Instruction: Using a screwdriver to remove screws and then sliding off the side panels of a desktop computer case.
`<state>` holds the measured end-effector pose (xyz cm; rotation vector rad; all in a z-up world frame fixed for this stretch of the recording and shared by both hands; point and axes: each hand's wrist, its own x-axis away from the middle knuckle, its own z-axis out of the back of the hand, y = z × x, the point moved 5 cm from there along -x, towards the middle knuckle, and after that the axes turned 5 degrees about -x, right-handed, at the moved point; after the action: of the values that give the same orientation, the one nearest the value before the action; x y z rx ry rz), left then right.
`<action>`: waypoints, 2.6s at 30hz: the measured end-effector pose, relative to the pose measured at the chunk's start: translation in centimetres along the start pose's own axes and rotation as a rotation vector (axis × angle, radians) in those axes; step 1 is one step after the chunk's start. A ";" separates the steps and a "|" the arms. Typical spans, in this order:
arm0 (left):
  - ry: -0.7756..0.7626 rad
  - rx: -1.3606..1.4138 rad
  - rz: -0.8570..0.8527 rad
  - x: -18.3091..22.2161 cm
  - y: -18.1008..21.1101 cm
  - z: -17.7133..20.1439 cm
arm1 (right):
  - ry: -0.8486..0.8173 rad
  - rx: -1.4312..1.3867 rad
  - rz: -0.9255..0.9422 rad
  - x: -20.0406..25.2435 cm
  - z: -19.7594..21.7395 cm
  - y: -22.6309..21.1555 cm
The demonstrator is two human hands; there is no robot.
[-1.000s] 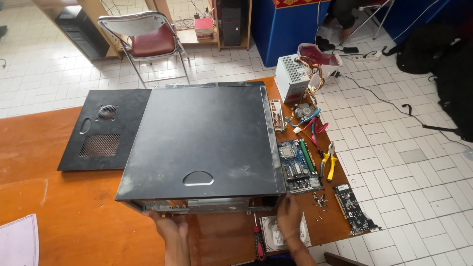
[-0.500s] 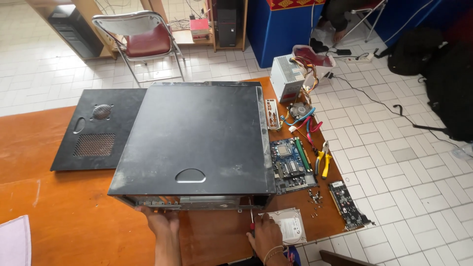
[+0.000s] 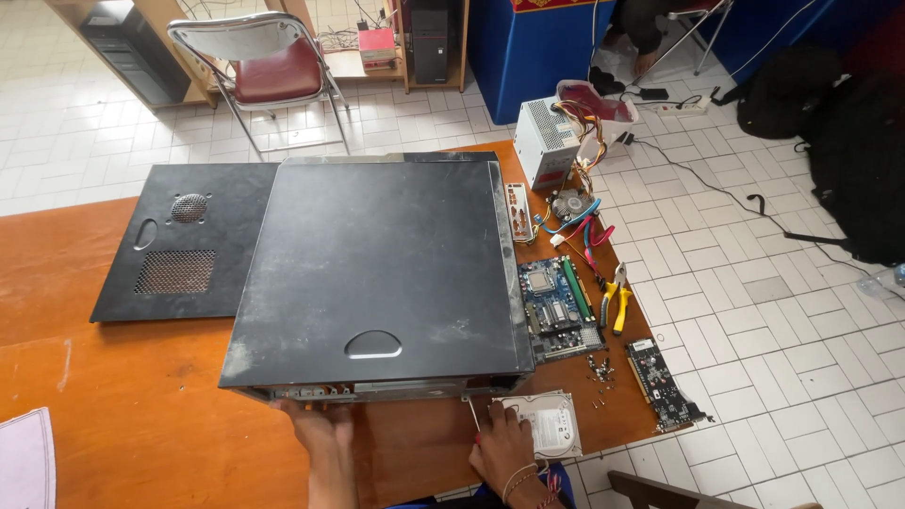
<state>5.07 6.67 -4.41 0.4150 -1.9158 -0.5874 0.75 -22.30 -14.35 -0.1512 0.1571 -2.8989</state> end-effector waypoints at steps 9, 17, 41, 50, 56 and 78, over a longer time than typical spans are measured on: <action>-0.048 0.091 0.055 -1.1 -0.7 -0.2 | -0.041 0.015 0.116 0.0 1.3 1.5; -0.052 0.057 0.074 -1.3 -0.7 -0.9 | -0.245 -0.049 0.095 0.0 2.0 2.4; 0.155 -0.246 0.015 1.3 -1.7 1.8 | -0.532 -0.526 -0.121 0.6 8.7 -1.1; 0.258 -0.115 0.030 0.2 -3.9 5.0 | -0.279 -0.954 0.021 3.0 8.7 2.5; 0.304 -0.183 0.085 2.7 -2.4 4.0 | 0.163 -1.056 0.113 3.1 14.0 2.7; 0.065 -0.140 0.086 5.9 -2.9 5.9 | -0.067 -1.265 0.250 -2.0 21.9 -7.1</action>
<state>-2.63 2.40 -3.71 0.2576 -1.8089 -0.6386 3.55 -17.02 7.95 -0.3815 1.7772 -2.1030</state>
